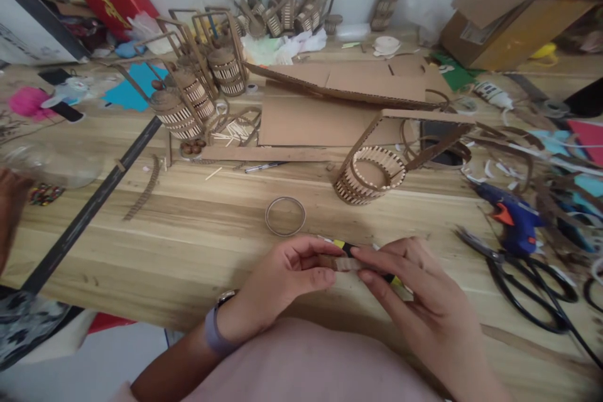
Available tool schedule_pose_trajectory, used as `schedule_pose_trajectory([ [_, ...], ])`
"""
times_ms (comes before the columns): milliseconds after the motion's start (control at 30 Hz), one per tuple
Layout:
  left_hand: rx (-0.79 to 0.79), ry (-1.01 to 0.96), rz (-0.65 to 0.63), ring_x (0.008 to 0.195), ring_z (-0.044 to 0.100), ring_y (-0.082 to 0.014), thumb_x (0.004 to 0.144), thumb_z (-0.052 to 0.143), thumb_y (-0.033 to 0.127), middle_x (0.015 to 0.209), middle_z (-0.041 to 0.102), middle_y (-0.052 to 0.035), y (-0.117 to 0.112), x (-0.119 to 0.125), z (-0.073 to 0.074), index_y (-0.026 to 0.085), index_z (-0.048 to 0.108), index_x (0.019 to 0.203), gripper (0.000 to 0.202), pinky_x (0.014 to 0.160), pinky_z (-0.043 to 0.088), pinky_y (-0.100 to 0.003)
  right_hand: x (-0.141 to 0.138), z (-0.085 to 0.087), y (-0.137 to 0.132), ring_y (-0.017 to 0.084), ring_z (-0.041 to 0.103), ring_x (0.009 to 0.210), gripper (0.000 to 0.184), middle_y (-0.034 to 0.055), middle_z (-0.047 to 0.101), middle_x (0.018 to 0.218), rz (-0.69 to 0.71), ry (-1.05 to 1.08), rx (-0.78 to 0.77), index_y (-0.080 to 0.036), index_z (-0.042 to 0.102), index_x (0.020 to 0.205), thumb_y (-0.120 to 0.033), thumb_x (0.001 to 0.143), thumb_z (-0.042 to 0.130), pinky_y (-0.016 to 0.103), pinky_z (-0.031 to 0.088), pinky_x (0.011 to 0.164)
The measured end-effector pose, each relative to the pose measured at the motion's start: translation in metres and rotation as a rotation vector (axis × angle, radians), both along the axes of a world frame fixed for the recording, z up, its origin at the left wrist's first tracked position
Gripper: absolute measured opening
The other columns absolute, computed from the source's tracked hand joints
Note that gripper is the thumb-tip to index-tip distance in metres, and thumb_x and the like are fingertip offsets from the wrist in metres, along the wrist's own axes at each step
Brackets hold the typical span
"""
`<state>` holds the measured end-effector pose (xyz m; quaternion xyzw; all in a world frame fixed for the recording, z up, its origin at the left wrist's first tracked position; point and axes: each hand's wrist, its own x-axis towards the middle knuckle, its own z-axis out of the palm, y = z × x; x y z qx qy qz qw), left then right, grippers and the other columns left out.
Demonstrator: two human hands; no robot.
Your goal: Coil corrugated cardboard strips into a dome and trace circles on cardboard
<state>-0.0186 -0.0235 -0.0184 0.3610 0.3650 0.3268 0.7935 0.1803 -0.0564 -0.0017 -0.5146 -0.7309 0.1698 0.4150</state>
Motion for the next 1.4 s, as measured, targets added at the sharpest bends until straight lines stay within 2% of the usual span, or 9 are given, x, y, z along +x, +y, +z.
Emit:
schedule_pose_trajectory([
  [233, -0.084, -0.098, -0.021, 0.104, 0.070, -0.0236, 0.071, 0.088, 0.029, 0.106, 0.077, -0.0049, -0.004, -0.002, -0.004, 0.021, 0.077, 0.102, 0.034, 0.102, 0.046, -0.040, -0.001, -0.004, -0.004, 0.019, 0.061, 0.070, 0.025, 0.0021, 0.065, 0.075, -0.003, -0.034, 0.021, -0.029, 0.072, 0.107, -0.015, 0.088, 0.065, 0.031, 0.050, 0.056],
  [367, -0.125, -0.124, -0.025, 0.103, 0.070, -0.0243, 0.068, 0.090, 0.028, 0.105, 0.078, -0.0061, -0.004, -0.001, -0.001, 0.019, 0.078, 0.099, 0.034, 0.103, 0.046, -0.042, -0.003, -0.003, -0.004, 0.019, 0.061, 0.070, 0.024, 0.0023, 0.064, 0.075, 0.004, -0.054, 0.021, -0.028, 0.073, 0.106, -0.014, 0.088, 0.065, 0.031, 0.051, 0.056],
  [600, -0.193, -0.141, -0.011, 0.098, 0.071, -0.0204, 0.062, 0.094, 0.028, 0.100, 0.079, -0.0025, -0.003, 0.000, 0.005, 0.022, 0.080, 0.092, 0.034, 0.100, 0.047, -0.036, -0.003, -0.002, -0.006, 0.019, 0.062, 0.070, 0.023, 0.0024, 0.063, 0.073, 0.008, -0.075, 0.028, -0.027, 0.073, 0.105, -0.015, 0.088, 0.064, 0.032, 0.052, 0.058],
  [833, -0.171, -0.144, -0.017, 0.100, 0.071, -0.0245, 0.058, 0.095, 0.039, 0.099, 0.078, -0.0064, -0.003, -0.001, 0.004, 0.019, 0.079, 0.097, 0.047, 0.100, 0.044, -0.039, -0.005, -0.002, -0.009, 0.019, 0.062, 0.070, 0.022, 0.0030, 0.064, 0.076, -0.002, -0.122, 0.057, -0.025, 0.074, 0.106, -0.016, 0.089, 0.064, 0.034, 0.051, 0.061],
  [1067, -0.188, -0.072, 0.021, 0.092, 0.069, -0.0197, 0.050, 0.098, 0.040, 0.094, 0.077, -0.0023, -0.003, 0.001, 0.004, 0.019, 0.078, 0.090, 0.049, 0.097, 0.044, -0.035, -0.005, -0.008, -0.010, 0.018, 0.058, 0.071, 0.020, 0.0029, 0.061, 0.077, 0.013, -0.201, 0.175, -0.020, 0.071, 0.107, -0.014, 0.091, 0.062, 0.033, 0.045, 0.060],
  [1233, -0.135, -0.031, 0.033, 0.083, 0.067, -0.0146, 0.059, 0.095, 0.033, 0.087, 0.076, -0.0005, -0.005, 0.003, 0.003, 0.019, 0.078, 0.086, 0.035, 0.085, 0.047, -0.029, -0.006, -0.008, -0.012, 0.017, 0.057, 0.070, 0.020, 0.0022, 0.060, 0.076, 0.015, -0.224, 0.206, -0.021, 0.070, 0.108, -0.014, 0.092, 0.061, 0.034, 0.044, 0.060],
  [1400, -0.112, -0.065, 0.036, 0.085, 0.068, -0.0141, 0.066, 0.091, 0.031, 0.090, 0.075, -0.0009, -0.008, 0.002, 0.006, 0.017, 0.074, 0.088, 0.032, 0.086, 0.050, -0.029, -0.008, -0.009, -0.015, 0.020, 0.062, 0.077, 0.020, 0.0057, 0.062, 0.089, -0.010, -0.181, 0.173, -0.024, 0.073, 0.107, -0.018, 0.092, 0.062, 0.037, 0.050, 0.063],
])
